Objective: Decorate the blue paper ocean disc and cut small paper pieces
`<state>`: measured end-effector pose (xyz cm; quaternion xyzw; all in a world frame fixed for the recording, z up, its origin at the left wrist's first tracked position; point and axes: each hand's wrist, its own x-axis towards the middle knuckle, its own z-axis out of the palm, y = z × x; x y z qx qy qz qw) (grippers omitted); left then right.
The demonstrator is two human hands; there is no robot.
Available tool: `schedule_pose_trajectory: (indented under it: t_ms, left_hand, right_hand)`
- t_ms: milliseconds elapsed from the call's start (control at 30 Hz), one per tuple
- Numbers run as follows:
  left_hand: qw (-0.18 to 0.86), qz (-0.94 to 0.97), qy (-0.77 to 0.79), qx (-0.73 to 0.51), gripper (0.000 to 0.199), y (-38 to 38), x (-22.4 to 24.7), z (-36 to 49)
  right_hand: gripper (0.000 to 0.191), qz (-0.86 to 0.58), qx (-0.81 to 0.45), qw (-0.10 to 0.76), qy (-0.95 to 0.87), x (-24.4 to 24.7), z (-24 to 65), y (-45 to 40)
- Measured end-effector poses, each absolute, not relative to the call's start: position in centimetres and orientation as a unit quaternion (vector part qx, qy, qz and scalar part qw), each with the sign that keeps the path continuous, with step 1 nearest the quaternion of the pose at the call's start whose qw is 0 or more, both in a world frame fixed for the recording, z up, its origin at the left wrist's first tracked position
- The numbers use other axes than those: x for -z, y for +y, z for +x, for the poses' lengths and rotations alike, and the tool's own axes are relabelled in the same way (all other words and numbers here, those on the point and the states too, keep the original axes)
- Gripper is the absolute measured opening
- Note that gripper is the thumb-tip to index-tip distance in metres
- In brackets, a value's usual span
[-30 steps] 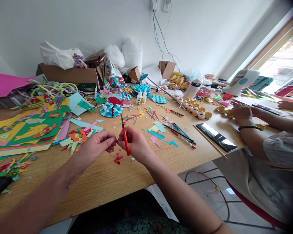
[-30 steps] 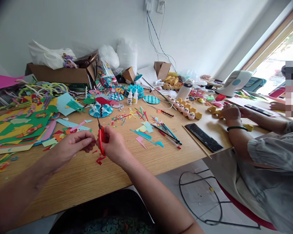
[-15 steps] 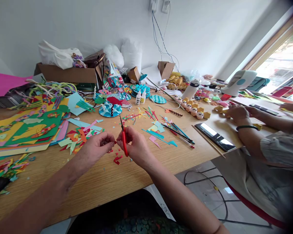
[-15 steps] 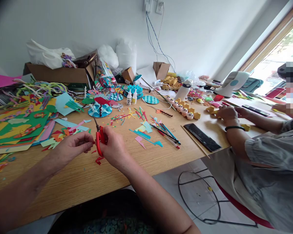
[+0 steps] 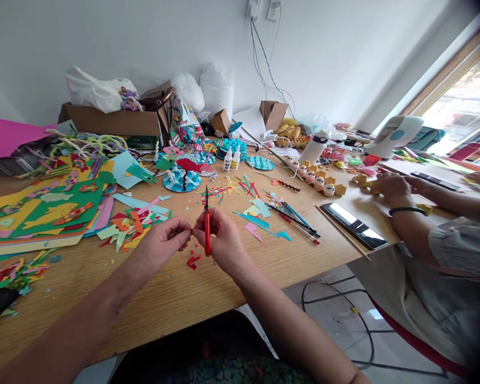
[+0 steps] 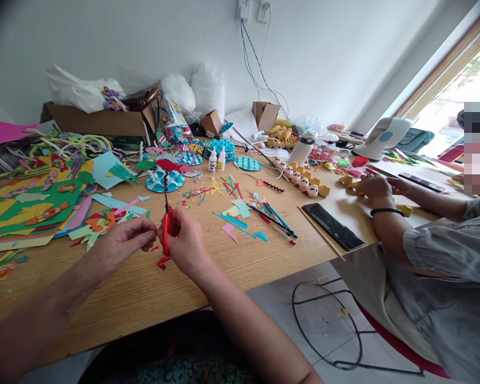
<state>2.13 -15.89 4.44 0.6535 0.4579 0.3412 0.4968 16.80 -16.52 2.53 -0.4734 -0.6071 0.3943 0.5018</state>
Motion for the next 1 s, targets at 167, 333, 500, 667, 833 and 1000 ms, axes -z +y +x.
schedule_pose_trajectory:
  t_ms: [167,333,500,667,833,1000]
  left_hand:
    - [0.504,0.643,0.447,-0.364,0.015,-16.0,-5.0,2.0]
    - [0.524,0.619,0.436,-0.389,0.012,-15.9,-5.5,1.4]
    - [0.531,0.606,0.435,-0.402,0.009,-15.9,-5.8,1.1]
    - [0.546,0.596,0.427,-0.406,0.007,-16.0,-6.1,1.2]
    - [0.553,0.592,0.423,-0.405,0.007,-16.2,-6.2,1.0]
    - [0.550,0.601,0.424,-0.396,0.006,-16.1,-6.2,0.8]
  right_hand:
    - [0.023,-0.494,-0.370,0.459,-0.639,-2.8,17.2,-17.4]
    - [0.027,-0.523,-0.296,0.358,-0.715,-3.4,18.2,-18.9]
    - [0.031,-0.528,-0.243,0.309,-0.752,-3.7,18.6,-19.5]
    - [0.034,-0.525,-0.234,0.308,-0.758,-3.6,18.4,-19.6]
    - [0.036,-0.516,-0.227,0.319,-0.762,-3.5,18.4,-19.5]
    - [0.038,-0.513,-0.233,0.314,-0.764,-3.5,18.6,-19.5]
